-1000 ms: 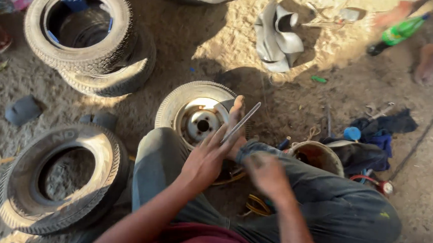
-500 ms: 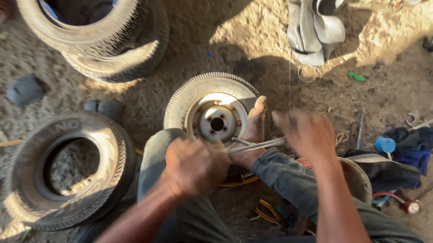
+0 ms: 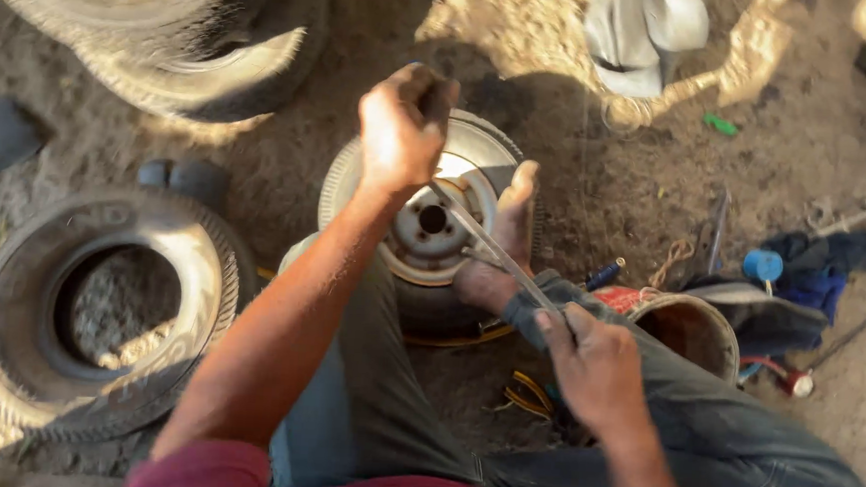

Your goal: The person sits on the ground with a small tire and wheel between their legs. They use a long metal rod to work on the valve stem area of the wheel, then fit a fitting onto the valve and appear to inflate the tire with an air hose, before lifting and repositioning the tire.

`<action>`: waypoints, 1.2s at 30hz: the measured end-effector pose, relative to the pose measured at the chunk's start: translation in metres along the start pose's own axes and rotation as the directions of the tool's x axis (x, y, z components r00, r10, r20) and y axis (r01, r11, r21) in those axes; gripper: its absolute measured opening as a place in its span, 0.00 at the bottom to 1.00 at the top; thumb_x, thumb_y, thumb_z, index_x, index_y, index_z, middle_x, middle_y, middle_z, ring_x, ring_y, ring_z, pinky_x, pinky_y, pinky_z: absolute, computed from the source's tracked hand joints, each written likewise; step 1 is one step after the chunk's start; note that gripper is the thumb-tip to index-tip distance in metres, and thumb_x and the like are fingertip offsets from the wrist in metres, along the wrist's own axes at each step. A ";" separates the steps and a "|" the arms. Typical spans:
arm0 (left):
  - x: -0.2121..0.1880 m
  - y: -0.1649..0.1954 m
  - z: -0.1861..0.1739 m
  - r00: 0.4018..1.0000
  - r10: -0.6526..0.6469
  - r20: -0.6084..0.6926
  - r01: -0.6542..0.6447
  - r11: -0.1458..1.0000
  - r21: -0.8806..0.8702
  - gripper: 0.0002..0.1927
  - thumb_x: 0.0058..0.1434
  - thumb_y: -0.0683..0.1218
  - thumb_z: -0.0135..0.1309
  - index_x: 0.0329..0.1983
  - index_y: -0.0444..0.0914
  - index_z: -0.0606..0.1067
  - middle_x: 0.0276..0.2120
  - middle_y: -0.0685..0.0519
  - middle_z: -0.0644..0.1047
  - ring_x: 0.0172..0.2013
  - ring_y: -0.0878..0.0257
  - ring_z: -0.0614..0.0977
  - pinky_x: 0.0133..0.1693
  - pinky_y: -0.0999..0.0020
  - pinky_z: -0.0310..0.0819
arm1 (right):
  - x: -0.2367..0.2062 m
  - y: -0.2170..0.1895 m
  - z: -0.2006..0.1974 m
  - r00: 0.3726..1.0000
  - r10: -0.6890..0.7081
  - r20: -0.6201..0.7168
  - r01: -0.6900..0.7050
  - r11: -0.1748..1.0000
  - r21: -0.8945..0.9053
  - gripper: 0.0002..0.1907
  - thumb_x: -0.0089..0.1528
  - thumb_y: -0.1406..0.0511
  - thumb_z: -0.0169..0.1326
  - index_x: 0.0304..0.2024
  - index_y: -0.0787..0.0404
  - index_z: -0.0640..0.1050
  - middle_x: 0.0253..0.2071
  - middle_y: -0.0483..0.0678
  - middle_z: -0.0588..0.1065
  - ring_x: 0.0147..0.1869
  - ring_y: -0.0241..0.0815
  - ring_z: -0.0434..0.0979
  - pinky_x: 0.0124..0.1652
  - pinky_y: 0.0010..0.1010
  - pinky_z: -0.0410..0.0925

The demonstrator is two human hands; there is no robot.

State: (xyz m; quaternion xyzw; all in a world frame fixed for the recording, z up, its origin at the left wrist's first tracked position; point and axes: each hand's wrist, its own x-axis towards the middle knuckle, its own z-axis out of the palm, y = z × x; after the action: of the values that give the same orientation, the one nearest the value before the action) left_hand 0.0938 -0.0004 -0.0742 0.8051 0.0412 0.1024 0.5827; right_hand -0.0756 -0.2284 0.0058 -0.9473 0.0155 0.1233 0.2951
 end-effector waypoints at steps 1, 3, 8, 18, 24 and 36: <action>0.003 -0.006 -0.001 0.995 0.097 0.001 -0.097 0.995 0.020 0.08 0.64 0.42 0.61 0.35 0.31 0.78 0.26 0.41 0.77 0.28 0.53 0.77 0.33 0.62 0.75 | 0.003 0.000 -0.001 0.999 -0.011 0.052 0.010 0.999 0.036 0.19 0.67 0.57 0.56 0.26 0.63 0.73 0.17 0.56 0.65 0.19 0.53 0.64 0.24 0.41 0.62; 0.007 -0.016 -0.004 0.955 0.297 0.020 -0.297 0.953 0.065 0.05 0.62 0.42 0.60 0.36 0.34 0.79 0.30 0.41 0.79 0.32 0.51 0.83 0.35 0.62 0.77 | 0.014 0.009 -0.003 0.902 0.132 0.411 -0.213 0.964 0.159 0.18 0.66 0.57 0.55 0.25 0.61 0.75 0.15 0.48 0.66 0.18 0.43 0.65 0.22 0.39 0.62; 0.002 -0.014 -0.022 0.986 0.055 0.159 -0.062 0.997 0.043 0.06 0.63 0.41 0.58 0.38 0.32 0.79 0.27 0.43 0.79 0.27 0.54 0.82 0.33 0.61 0.74 | 0.031 0.049 0.014 0.787 0.081 0.612 -0.280 0.930 0.237 0.20 0.61 0.58 0.60 0.19 0.61 0.72 0.14 0.40 0.66 0.18 0.32 0.64 0.20 0.33 0.61; 0.048 -0.020 0.032 0.956 0.051 0.288 -0.008 0.989 -0.148 0.07 0.60 0.42 0.60 0.38 0.33 0.80 0.28 0.46 0.81 0.28 0.57 0.82 0.34 0.63 0.77 | 0.014 0.035 0.037 0.900 0.068 0.430 -0.227 0.916 0.331 0.24 0.54 0.62 0.68 0.14 0.63 0.67 0.11 0.43 0.60 0.17 0.31 0.58 0.18 0.33 0.56; 0.051 -0.029 0.036 0.951 0.071 0.300 -0.074 0.997 -0.003 0.09 0.54 0.45 0.62 0.34 0.35 0.82 0.27 0.43 0.82 0.31 0.51 0.86 0.36 0.60 0.79 | 0.012 0.002 0.027 0.942 0.136 0.307 -0.175 0.979 0.102 0.19 0.55 0.61 0.67 0.20 0.66 0.73 0.13 0.48 0.68 0.20 0.35 0.63 0.23 0.36 0.63; -0.057 -0.133 -0.034 0.765 -0.377 0.522 -0.038 0.783 0.621 0.26 0.58 0.46 0.54 0.62 0.48 0.76 0.48 0.41 0.81 0.51 0.46 0.82 0.54 0.54 0.75 | -0.019 -0.050 0.029 0.982 -0.097 -0.165 0.134 0.965 0.226 0.11 0.66 0.65 0.55 0.46 0.64 0.82 0.27 0.50 0.78 0.31 0.35 0.74 0.33 0.30 0.69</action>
State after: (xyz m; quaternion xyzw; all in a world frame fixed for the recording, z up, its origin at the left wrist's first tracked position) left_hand 0.0380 0.0634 -0.1969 0.9259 -0.0460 -0.2431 0.2855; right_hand -0.0956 -0.1719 0.0155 -0.9114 -0.0028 0.0305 0.4104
